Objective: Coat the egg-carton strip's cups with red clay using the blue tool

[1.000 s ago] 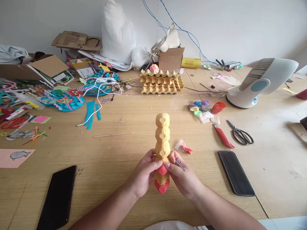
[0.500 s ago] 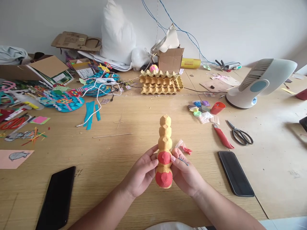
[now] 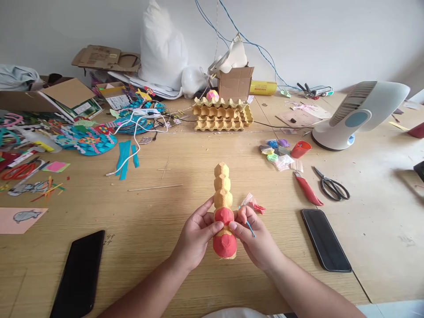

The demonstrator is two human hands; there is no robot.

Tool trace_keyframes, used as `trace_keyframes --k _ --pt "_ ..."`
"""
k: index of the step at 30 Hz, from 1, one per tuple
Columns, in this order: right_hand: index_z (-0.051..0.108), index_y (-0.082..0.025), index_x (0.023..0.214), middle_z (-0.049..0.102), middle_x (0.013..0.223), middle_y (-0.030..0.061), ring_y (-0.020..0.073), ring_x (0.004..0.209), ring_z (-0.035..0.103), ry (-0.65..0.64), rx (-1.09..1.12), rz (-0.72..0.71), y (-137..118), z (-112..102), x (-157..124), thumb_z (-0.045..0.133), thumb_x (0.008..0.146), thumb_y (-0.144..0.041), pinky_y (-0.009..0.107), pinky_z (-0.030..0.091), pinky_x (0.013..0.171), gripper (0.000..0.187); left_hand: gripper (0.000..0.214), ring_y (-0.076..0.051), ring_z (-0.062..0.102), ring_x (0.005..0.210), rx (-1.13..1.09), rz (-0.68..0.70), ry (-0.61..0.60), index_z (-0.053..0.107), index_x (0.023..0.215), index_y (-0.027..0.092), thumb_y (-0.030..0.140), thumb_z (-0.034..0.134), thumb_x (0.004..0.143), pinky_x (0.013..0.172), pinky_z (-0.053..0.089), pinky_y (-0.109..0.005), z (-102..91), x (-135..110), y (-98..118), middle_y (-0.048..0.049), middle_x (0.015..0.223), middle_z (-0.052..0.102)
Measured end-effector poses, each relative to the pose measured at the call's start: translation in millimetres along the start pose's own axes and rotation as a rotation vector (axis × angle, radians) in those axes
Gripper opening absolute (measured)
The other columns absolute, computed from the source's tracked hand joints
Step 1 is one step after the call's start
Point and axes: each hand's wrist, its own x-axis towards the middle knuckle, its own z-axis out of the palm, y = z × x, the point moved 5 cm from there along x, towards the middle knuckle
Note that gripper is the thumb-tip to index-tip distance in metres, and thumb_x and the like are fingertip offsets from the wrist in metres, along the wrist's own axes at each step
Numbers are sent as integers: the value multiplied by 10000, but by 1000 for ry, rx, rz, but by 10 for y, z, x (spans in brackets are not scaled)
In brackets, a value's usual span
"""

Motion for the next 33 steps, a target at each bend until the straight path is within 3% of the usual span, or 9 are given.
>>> trace_keyframes --k 6,11,21,27,33 --pt "351 -233 716 451 703 -58 122 653 361 -28 -205 -179 -85 -40 41 810 838 -334 273 315 614 486 799 -172 669 876 65 -33 -70 521 1502 249 277 860 778 822 510 -294 -55 35 -10 -47 942 741" --pt "340 -238 718 486 730 -46 127 665 406 -66 -274 -260 -93 -20 42 777 866 -312 283 345 616 467 829 -174 661 872 165 -26 -47 496 1521 230 269 860 777 803 506 -291 -122 53 11 -49 921 741" --pt "338 -237 724 419 736 -53 120 650 366 -105 -291 -254 -80 -17 28 786 859 -316 267 339 585 474 943 -149 612 756 288 7 -43 391 1581 209 311 860 769 698 491 -277 -111 30 51 -22 830 678" --pt "326 -237 710 401 712 -58 117 635 351 -99 -334 -310 -121 -39 40 784 859 -299 266 325 576 486 867 -147 632 793 230 16 -127 463 1542 260 276 861 772 733 495 -264 -74 7 69 -28 864 704" --pt "322 -236 710 395 720 -57 117 643 342 -101 -339 -292 -159 -31 13 785 856 -300 265 326 582 489 791 -158 658 822 152 -1 -107 521 1503 253 274 851 785 771 513 -276 -36 -4 85 -39 873 731"
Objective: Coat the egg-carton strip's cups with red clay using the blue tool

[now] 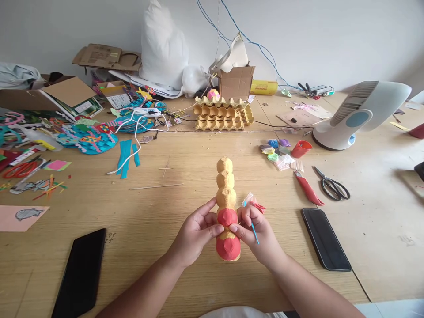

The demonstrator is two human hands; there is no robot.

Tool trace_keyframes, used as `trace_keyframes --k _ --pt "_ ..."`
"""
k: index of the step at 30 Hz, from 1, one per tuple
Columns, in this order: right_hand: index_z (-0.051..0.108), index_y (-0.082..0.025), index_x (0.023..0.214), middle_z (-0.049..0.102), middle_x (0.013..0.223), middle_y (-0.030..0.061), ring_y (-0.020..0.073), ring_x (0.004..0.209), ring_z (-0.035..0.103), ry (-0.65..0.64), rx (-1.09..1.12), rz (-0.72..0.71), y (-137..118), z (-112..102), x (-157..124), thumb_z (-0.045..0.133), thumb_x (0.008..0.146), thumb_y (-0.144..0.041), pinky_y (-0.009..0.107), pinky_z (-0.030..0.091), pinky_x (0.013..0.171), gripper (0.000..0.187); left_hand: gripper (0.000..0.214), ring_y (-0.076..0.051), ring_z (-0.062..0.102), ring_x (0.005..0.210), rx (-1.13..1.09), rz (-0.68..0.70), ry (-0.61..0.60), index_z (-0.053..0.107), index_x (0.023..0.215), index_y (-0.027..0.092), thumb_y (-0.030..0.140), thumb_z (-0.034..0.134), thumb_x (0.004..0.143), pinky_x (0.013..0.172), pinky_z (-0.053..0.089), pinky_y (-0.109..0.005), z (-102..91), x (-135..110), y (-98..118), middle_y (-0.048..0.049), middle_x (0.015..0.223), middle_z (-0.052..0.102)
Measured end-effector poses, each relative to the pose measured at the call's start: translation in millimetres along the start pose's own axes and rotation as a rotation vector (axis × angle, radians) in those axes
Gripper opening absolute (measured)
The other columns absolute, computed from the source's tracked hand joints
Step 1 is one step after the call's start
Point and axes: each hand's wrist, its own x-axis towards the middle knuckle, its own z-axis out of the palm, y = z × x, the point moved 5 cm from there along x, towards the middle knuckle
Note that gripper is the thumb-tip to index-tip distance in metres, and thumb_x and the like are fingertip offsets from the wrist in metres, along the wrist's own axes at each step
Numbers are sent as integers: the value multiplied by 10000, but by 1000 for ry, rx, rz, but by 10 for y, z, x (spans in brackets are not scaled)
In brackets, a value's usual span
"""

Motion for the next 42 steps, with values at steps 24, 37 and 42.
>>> trace_keyframes --k 24,37,42 --pt "347 -239 717 426 689 -57 112 611 352 -139 -53 132 -31 0 -2 834 799 -417 257 318 553 525 848 -112 544 673 98 7 71 522 1504 252 286 881 736 659 454 -248 -10 -26 -10 37 712 582" --pt "355 -234 690 402 666 -59 116 604 320 -105 37 140 -120 23 4 803 825 -442 273 289 564 513 747 -120 582 704 -41 5 38 584 1452 246 300 869 764 718 473 -264 -13 -20 -17 16 719 628" --pt "349 -236 694 396 663 -63 114 596 316 -129 39 128 -107 30 -5 827 806 -415 273 284 558 523 708 -119 579 700 -34 36 35 602 1431 247 292 861 774 715 475 -265 -2 -38 2 15 722 632"
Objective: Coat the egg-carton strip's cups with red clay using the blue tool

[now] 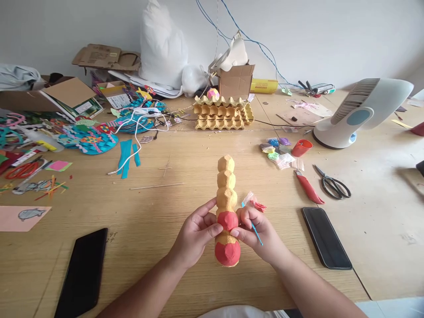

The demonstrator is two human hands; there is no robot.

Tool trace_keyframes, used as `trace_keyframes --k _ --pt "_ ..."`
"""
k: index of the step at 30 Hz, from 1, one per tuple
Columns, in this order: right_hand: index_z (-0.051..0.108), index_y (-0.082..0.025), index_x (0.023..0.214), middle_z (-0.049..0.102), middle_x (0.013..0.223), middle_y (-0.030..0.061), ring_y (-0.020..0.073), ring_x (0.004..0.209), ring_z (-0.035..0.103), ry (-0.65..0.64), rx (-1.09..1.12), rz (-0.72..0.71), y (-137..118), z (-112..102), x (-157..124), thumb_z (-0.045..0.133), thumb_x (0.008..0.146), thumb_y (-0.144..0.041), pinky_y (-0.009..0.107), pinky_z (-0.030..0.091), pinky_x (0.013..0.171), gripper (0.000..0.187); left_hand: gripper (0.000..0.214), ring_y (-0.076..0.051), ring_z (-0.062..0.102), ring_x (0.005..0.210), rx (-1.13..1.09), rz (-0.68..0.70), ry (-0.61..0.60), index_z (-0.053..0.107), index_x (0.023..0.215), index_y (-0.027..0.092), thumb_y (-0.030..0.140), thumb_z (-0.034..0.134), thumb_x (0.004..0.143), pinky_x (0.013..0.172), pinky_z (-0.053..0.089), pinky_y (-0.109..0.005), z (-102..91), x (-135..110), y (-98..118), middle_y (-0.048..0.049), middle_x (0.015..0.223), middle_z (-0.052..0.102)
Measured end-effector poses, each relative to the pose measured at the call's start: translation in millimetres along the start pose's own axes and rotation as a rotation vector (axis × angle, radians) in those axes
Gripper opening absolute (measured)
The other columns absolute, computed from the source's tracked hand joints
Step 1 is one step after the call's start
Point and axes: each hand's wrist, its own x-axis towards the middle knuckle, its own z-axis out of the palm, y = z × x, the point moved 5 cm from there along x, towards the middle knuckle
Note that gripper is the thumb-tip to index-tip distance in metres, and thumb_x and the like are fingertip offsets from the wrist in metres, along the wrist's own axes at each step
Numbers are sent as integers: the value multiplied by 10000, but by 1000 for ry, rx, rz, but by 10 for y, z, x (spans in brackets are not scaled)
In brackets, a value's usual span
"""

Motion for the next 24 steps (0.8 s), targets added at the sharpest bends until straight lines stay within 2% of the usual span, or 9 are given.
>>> trace_keyframes --k 4,8,11,15,19,24 --pt "370 -236 704 411 684 -56 123 618 329 -16 82 27 22 9 -4 839 796 -406 273 298 580 508 704 -136 612 718 -37 -6 -6 610 1412 264 306 871 760 738 490 -283 11 -7 -2 11 739 656" --pt "364 -237 721 437 716 -40 145 678 390 48 351 102 87 47 -16 840 780 -449 281 361 653 524 678 -130 625 718 -17 37 7 622 1391 261 281 871 760 747 494 -273 -2 -1 17 15 744 670" --pt "336 -236 720 429 712 -42 145 676 408 80 500 188 157 103 -37 856 759 -439 268 374 658 559 670 -135 644 732 -22 43 -47 610 1394 262 261 861 773 734 502 -266 26 -1 20 5 777 701" --pt "343 -226 705 429 692 -47 137 660 389 95 529 164 172 115 -49 871 754 -375 244 347 636 551 630 -197 703 901 -143 24 -144 607 1373 267 321 847 793 809 525 -300 98 -6 9 -40 912 761" --pt "365 -228 715 446 701 -44 140 674 408 58 529 191 187 138 -56 875 752 -372 250 352 646 531 479 -182 704 939 -238 -16 -154 639 1287 280 315 804 839 823 521 -286 125 -6 -36 -41 995 777" --pt "354 -238 738 460 746 -35 154 710 451 72 565 251 214 156 -64 874 738 -416 266 394 672 550 462 -195 688 948 -164 -50 -175 636 1284 253 299 786 849 819 507 -300 132 -10 -76 -64 1035 762"
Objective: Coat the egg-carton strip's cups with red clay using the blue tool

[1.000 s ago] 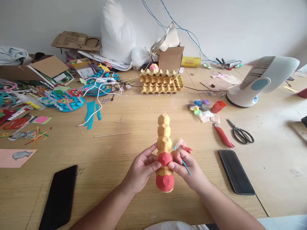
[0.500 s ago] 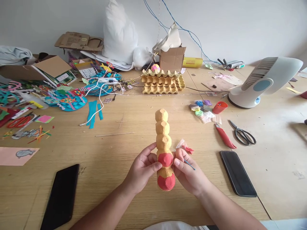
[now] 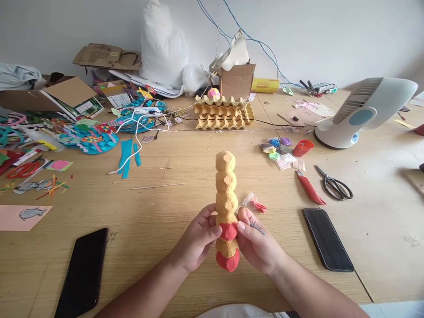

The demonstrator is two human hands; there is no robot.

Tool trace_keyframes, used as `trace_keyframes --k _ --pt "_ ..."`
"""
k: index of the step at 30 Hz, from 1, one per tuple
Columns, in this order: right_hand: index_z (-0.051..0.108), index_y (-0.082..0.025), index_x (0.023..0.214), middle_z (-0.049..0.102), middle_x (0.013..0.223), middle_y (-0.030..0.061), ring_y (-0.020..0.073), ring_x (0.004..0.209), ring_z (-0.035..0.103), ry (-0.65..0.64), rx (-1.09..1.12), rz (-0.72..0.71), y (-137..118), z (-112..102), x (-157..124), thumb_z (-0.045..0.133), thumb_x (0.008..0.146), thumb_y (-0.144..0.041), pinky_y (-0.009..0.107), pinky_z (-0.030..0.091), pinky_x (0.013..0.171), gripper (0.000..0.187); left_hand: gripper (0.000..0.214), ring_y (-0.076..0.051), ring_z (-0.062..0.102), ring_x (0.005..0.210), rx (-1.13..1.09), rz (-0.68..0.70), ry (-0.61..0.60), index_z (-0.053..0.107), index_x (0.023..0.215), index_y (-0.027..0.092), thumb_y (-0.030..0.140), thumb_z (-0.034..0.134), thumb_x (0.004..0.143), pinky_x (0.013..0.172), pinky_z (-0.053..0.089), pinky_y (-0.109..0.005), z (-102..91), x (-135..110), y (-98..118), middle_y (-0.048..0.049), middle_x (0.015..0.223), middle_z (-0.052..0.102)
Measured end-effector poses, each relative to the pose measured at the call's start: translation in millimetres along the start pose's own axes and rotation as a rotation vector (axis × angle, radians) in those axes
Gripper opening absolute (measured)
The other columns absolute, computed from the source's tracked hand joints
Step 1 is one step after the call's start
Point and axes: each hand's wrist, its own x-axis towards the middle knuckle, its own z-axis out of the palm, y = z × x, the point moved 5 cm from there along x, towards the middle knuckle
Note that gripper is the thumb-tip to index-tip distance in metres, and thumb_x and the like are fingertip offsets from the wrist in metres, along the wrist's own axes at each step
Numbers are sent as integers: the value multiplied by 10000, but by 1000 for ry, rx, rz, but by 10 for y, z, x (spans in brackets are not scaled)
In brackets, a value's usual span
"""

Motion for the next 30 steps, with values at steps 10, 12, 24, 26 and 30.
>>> trace_keyframes --k 10,12,24,26,30 --pt "350 -238 756 504 795 -31 152 739 492 -9 7 16 29 -8 20 883 727 -346 271 410 701 545 378 -228 670 990 10 -42 -25 640 1238 262 287 730 872 819 493 -338 22 12 -17 -73 1119 738" --pt "343 -237 760 519 805 -30 148 745 503 22 4 13 36 -16 17 887 723 -312 270 415 707 551 339 -242 669 1040 42 -31 -28 648 1220 257 274 701 885 861 493 -353 50 16 4 -77 1150 736" --pt "408 -240 793 558 803 -26 162 750 536 96 -15 20 47 -28 -6 865 705 -265 296 436 710 467 283 -234 639 1069 221 40 -4 665 1204 239 265 660 922 947 463 -359 38 7 19 -69 1113 732" --pt "432 -238 807 554 794 -33 147 719 515 106 -20 19 48 -39 -5 866 696 -230 281 424 686 448 274 -220 631 1023 239 65 4 677 1194 233 287 657 926 922 462 -340 31 4 31 -66 1088 730" --pt "478 -232 825 545 788 -35 139 713 496 108 -4 16 51 -56 4 851 732 -238 268 415 679 384 305 -190 605 890 215 48 73 691 1203 220 373 607 953 770 461 -291 -32 -3 18 -77 1094 721"
